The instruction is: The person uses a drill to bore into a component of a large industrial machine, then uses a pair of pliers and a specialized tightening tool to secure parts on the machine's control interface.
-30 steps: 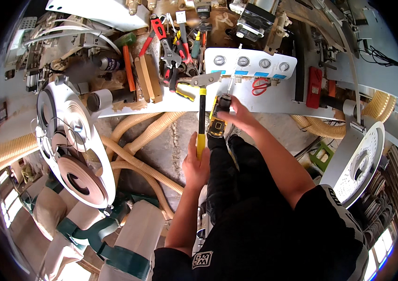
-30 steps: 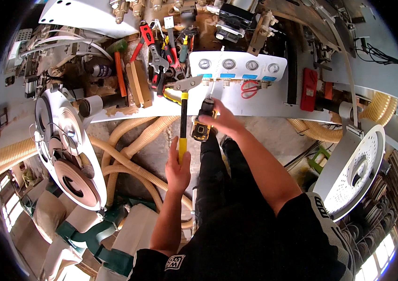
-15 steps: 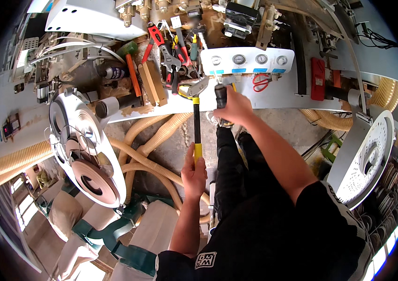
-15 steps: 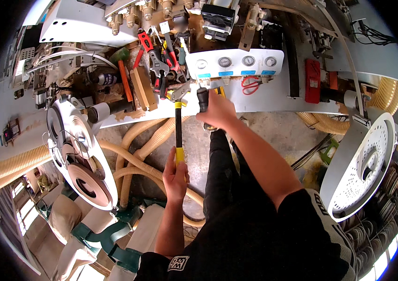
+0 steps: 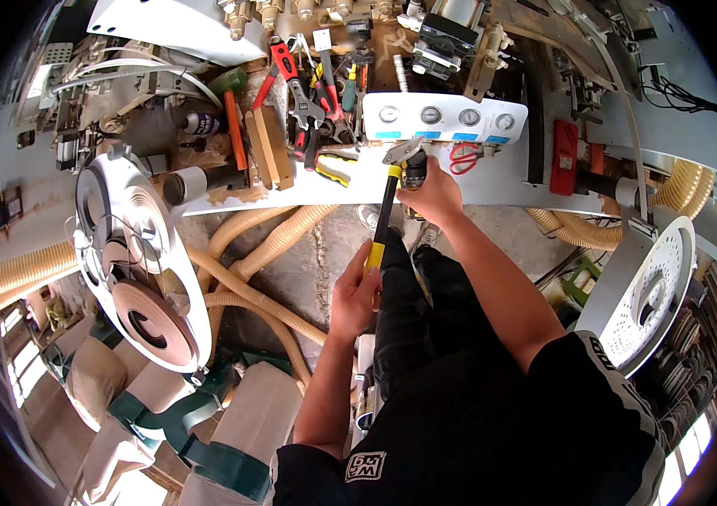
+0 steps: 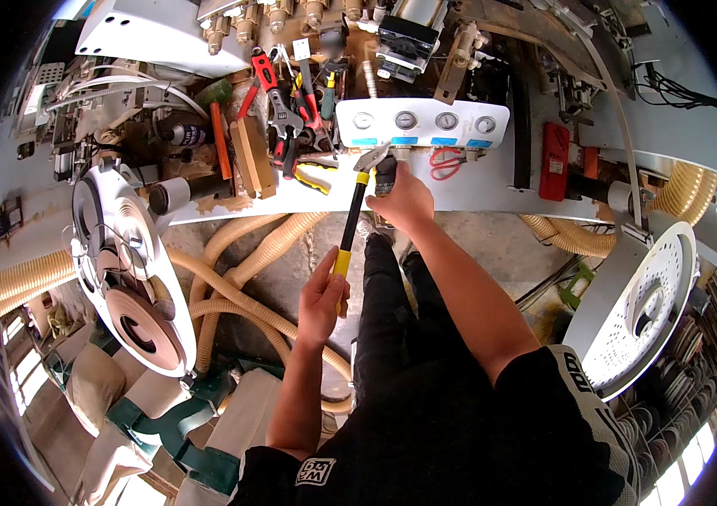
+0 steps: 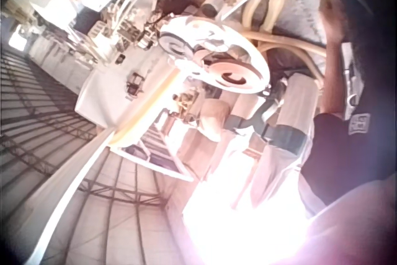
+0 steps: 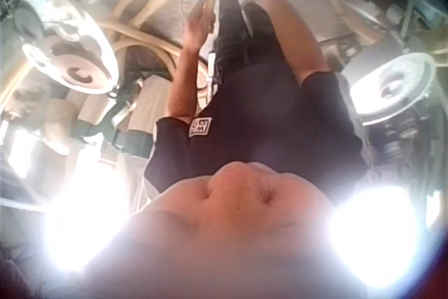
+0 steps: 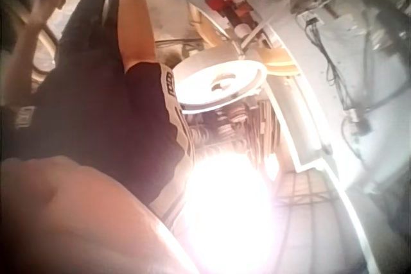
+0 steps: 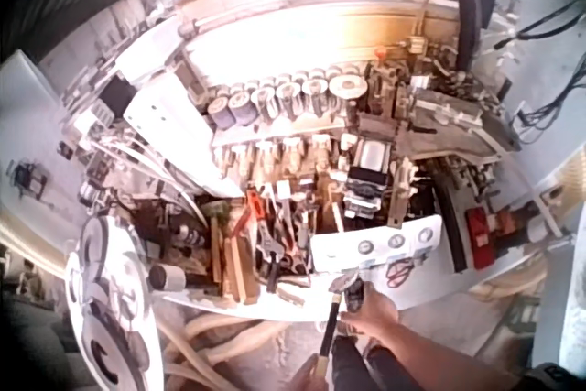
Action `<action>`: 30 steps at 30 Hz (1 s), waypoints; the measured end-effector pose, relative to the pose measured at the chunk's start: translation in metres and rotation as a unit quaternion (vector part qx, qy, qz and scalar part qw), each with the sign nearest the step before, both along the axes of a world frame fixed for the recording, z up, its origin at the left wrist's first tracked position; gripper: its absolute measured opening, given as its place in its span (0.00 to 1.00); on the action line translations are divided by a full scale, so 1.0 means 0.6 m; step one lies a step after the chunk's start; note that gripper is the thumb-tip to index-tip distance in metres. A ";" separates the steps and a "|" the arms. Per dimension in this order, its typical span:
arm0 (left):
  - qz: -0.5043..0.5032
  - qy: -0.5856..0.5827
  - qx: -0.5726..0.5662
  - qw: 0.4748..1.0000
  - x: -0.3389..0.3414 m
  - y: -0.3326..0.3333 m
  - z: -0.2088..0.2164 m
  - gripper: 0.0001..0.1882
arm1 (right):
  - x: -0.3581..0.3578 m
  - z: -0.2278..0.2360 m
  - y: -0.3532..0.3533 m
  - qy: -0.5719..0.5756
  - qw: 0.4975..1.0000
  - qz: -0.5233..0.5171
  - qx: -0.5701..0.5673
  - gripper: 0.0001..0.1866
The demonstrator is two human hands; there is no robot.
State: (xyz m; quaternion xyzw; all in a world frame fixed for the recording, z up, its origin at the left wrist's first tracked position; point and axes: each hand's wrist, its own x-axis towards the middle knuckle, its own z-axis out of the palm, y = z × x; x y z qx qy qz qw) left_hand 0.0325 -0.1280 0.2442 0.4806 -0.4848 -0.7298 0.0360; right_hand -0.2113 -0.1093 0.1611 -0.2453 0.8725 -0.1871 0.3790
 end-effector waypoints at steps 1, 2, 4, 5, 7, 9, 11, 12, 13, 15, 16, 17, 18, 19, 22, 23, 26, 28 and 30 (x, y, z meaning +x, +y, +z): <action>0.001 0.009 0.005 1.000 0.002 -0.006 -0.002 0.30 | -0.005 0.006 -0.003 -0.010 1.000 0.025 0.005 0.40; 0.007 0.009 0.012 1.000 0.009 -0.012 -0.009 0.30 | -0.008 0.007 -0.005 -0.020 0.998 0.051 0.010 0.39; 0.016 0.009 0.028 0.999 0.018 -0.022 -0.018 0.29 | -0.014 0.007 -0.004 -0.019 0.998 0.064 0.015 0.40; 0.025 0.014 0.044 0.999 0.023 -0.023 -0.020 0.29 | -0.017 0.009 -0.004 -0.013 0.997 0.072 0.023 0.40; 0.033 0.001 0.062 0.998 0.025 -0.017 -0.011 0.29 | -0.021 0.007 -0.005 -0.006 0.997 0.079 0.024 0.38; 0.039 -0.015 0.061 0.997 0.018 -0.010 -0.007 0.28 | -0.019 0.006 -0.005 -0.004 0.997 0.077 0.011 0.34; 0.046 -0.022 0.034 0.998 0.006 0.000 -0.014 0.28 | -0.018 0.011 -0.008 -0.018 0.996 0.081 0.023 0.34; 0.048 -0.023 0.018 0.998 -0.002 0.004 -0.019 0.28 | -0.023 0.015 -0.011 -0.021 0.996 0.082 0.028 0.34; 0.051 -0.032 0.016 0.998 -0.001 0.014 -0.024 0.27 | -0.024 0.015 -0.012 -0.018 0.996 0.089 0.024 0.34; 0.055 -0.030 -0.007 0.998 -0.005 0.028 -0.041 0.27 | -0.024 0.016 -0.011 -0.012 0.995 0.101 0.016 0.34; 0.056 -0.029 -0.019 0.998 -0.007 0.034 -0.046 0.27 | -0.024 0.015 -0.011 -0.008 0.995 0.102 0.016 0.34; 0.075 -0.013 0.010 0.997 -0.008 0.040 -0.049 0.27 | -0.025 0.013 -0.009 -0.004 0.995 0.103 0.017 0.34; 0.074 -0.019 -0.006 0.997 -0.013 0.043 -0.050 0.27 | -0.024 0.014 -0.009 -0.001 0.994 0.105 0.017 0.34; 0.072 -0.024 -0.021 0.997 -0.020 0.044 -0.053 0.27 | -0.023 0.015 -0.008 -0.001 0.994 0.107 0.013 0.34; 0.068 -0.018 -0.078 0.994 -0.028 0.046 -0.086 0.27 | -0.026 0.017 -0.010 0.005 0.994 0.113 0.006 0.33; 0.078 -0.008 -0.084 0.993 -0.030 0.049 -0.100 0.27 | -0.026 0.013 -0.010 0.011 0.993 0.116 0.006 0.33; 0.124 0.026 -0.065 0.990 -0.057 0.044 -0.112 0.26 | -0.026 0.009 -0.009 0.013 0.993 0.121 0.005 0.34; 0.149 0.049 -0.024 0.987 -0.074 0.039 -0.104 0.26 | -0.025 0.012 -0.013 0.010 0.992 0.127 0.014 0.35; 0.164 0.064 0.027 0.984 -0.080 0.031 -0.085 0.26 | -0.024 0.016 -0.018 0.009 0.990 0.135 0.035 0.38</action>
